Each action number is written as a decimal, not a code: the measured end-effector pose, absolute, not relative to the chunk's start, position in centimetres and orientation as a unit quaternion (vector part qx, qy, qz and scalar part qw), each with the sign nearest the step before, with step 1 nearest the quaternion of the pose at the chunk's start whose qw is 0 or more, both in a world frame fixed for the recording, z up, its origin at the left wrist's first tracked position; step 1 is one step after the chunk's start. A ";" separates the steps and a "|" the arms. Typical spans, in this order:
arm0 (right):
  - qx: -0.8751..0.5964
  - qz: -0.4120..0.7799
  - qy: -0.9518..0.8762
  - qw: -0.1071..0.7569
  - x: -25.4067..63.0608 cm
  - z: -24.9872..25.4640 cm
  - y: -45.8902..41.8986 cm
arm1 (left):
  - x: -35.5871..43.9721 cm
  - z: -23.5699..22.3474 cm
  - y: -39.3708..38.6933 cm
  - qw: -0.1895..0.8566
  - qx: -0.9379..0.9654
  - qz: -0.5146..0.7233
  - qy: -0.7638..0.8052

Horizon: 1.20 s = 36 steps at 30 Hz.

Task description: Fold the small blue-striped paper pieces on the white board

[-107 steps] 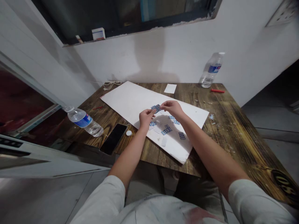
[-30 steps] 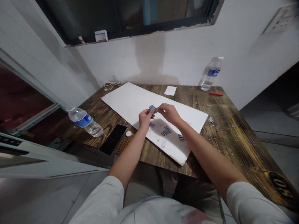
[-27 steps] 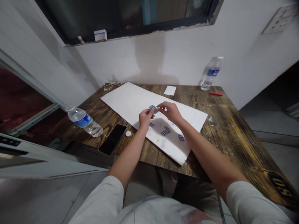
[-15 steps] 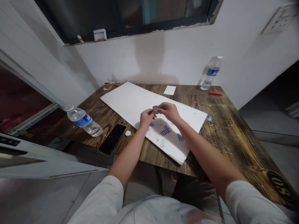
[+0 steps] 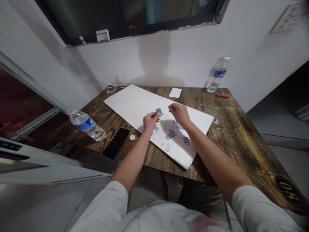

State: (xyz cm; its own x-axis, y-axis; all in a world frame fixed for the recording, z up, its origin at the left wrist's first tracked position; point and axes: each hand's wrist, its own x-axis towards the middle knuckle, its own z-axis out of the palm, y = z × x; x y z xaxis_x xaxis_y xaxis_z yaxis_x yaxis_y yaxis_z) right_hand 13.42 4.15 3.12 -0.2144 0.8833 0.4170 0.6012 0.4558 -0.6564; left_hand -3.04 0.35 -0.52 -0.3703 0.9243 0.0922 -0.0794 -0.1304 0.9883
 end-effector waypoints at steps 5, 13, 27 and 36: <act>-0.475 0.087 -0.843 0.237 14.7 3.7 4.6 | -3.5 -0.5 0.7 0.372 0.357 0.666 0.540; -0.282 0.193 -0.939 0.033 12.6 3.7 3.5 | -3.6 -0.3 0.6 0.360 0.337 0.684 0.538; -0.348 0.206 -0.914 0.036 12.4 3.6 3.2 | -3.7 -0.3 0.7 0.360 0.332 0.680 0.546; -0.344 0.137 -0.787 0.494 11.7 4.0 2.5 | -3.1 -0.2 0.2 0.385 0.351 0.658 0.543</act>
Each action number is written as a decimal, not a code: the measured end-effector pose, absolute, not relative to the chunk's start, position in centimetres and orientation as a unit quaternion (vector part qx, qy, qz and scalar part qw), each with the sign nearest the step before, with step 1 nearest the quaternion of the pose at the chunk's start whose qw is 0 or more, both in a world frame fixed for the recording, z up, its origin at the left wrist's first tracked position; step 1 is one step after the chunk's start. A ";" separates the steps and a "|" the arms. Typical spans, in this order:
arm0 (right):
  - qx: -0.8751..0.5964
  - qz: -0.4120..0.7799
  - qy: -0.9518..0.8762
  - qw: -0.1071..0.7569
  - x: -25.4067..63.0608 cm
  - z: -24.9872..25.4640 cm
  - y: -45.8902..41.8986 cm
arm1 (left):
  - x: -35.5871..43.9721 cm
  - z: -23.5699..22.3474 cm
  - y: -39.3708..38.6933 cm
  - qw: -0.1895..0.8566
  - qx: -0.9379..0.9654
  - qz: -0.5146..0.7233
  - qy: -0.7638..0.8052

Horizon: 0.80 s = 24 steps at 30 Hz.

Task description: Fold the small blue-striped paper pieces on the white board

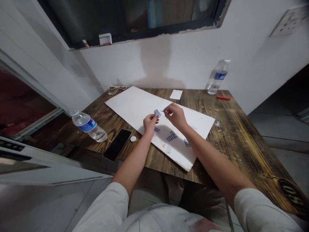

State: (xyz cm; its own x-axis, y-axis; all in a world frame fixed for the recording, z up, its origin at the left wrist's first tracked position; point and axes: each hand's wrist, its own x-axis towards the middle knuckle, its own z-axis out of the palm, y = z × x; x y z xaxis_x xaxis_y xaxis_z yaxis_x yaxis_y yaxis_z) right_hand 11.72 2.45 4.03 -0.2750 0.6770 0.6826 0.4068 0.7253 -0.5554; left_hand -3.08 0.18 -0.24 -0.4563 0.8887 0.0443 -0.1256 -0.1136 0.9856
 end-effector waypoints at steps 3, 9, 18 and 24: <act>-0.329 0.119 -0.771 0.532 11.0 3.3 2.1 | -2.6 0.1 -0.3 0.407 0.388 0.644 0.519; -0.299 0.092 -0.799 0.514 10.6 2.2 2.0 | -2.4 0.2 -0.4 0.426 0.403 0.660 0.469; -0.281 0.162 -0.807 0.494 11.3 2.6 3.0 | -2.8 0.3 -0.3 0.406 0.399 0.657 0.494; -0.324 0.294 -0.748 0.500 11.6 2.8 3.6 | -3.1 0.1 0.1 0.371 0.448 0.633 0.511</act>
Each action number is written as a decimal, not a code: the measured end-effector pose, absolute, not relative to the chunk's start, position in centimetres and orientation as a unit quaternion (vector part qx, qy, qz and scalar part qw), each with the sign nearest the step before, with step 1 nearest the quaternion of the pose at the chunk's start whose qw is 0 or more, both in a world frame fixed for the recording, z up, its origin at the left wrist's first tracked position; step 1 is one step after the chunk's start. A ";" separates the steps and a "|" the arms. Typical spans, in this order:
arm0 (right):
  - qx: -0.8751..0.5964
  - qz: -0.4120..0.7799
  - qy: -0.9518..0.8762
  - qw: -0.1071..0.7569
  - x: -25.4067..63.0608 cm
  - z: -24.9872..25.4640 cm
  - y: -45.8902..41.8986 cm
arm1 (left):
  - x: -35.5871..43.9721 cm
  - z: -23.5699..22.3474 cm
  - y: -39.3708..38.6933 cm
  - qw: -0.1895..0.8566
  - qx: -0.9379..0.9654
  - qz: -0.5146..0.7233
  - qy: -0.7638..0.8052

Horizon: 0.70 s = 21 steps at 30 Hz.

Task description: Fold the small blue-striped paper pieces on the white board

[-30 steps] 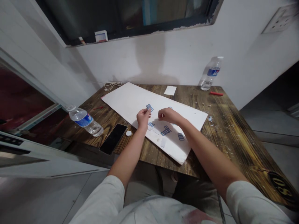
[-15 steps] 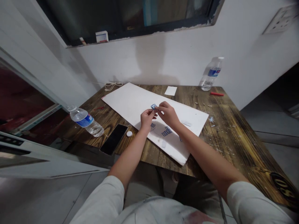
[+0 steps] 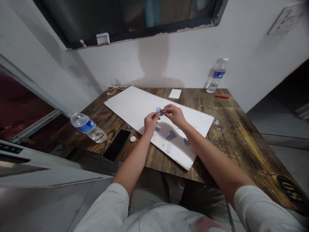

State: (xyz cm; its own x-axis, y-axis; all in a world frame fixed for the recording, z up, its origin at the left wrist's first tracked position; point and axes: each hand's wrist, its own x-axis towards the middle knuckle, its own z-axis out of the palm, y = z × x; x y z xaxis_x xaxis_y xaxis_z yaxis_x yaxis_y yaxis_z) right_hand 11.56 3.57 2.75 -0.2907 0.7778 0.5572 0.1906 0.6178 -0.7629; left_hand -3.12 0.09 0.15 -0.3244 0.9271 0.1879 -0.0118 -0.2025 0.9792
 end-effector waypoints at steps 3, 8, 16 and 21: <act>-0.344 0.351 -0.718 0.493 11.8 2.9 3.8 | -3.1 0.0 0.1 0.372 0.460 0.619 0.516; -0.345 0.442 -0.689 0.459 12.2 3.1 4.3 | -3.0 0.1 -0.1 0.380 0.482 0.602 0.511; -0.332 0.498 -0.695 0.398 13.2 4.2 4.3 | -2.9 0.4 -0.2 0.353 0.499 0.586 0.532; -0.309 0.477 -0.742 0.356 14.2 5.1 4.2 | -2.8 0.3 -0.3 0.348 0.530 0.572 0.521</act>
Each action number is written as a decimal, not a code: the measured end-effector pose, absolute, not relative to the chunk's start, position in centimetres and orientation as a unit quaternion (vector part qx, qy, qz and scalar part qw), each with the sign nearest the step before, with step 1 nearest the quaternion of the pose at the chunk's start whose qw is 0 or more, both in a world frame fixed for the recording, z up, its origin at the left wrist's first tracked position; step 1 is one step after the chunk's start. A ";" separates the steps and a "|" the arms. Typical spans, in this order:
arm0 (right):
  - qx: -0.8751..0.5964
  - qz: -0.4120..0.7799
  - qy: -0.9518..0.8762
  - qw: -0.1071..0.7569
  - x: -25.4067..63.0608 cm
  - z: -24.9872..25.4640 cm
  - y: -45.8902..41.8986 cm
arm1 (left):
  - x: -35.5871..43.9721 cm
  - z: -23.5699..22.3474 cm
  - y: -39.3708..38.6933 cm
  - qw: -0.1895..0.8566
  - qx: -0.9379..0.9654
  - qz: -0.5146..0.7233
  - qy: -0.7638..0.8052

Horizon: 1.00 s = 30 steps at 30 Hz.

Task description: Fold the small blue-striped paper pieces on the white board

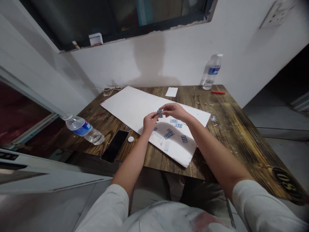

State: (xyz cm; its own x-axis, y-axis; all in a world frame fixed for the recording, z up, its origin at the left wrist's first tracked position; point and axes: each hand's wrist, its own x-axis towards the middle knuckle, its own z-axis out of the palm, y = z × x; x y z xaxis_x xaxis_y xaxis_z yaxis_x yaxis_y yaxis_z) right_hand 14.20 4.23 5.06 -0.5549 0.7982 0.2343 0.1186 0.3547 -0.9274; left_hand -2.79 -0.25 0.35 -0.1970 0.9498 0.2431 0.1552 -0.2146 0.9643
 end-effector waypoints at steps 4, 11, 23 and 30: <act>-0.310 0.335 -0.826 0.330 14.3 5.2 4.1 | -3.1 0.3 -0.4 0.246 0.598 0.539 0.540; -0.373 0.226 -0.869 0.233 13.8 3.3 4.6 | -3.3 0.1 -0.8 0.047 0.739 0.310 0.596; -0.431 0.138 -0.887 0.088 13.1 1.8 4.7 | -3.2 -0.5 -0.8 0.024 0.766 0.218 0.605; -0.449 0.141 -0.879 0.083 13.0 1.3 4.5 | -3.5 -0.7 -0.5 0.074 0.743 0.273 0.606</act>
State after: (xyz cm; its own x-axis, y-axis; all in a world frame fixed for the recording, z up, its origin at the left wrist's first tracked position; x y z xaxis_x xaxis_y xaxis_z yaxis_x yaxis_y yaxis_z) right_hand 13.03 4.46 1.27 -0.5837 0.8118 0.0196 0.7646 0.5575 -0.3233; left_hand -3.47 -0.53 -0.74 0.1160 0.9412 0.3174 0.8608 -0.2547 0.4407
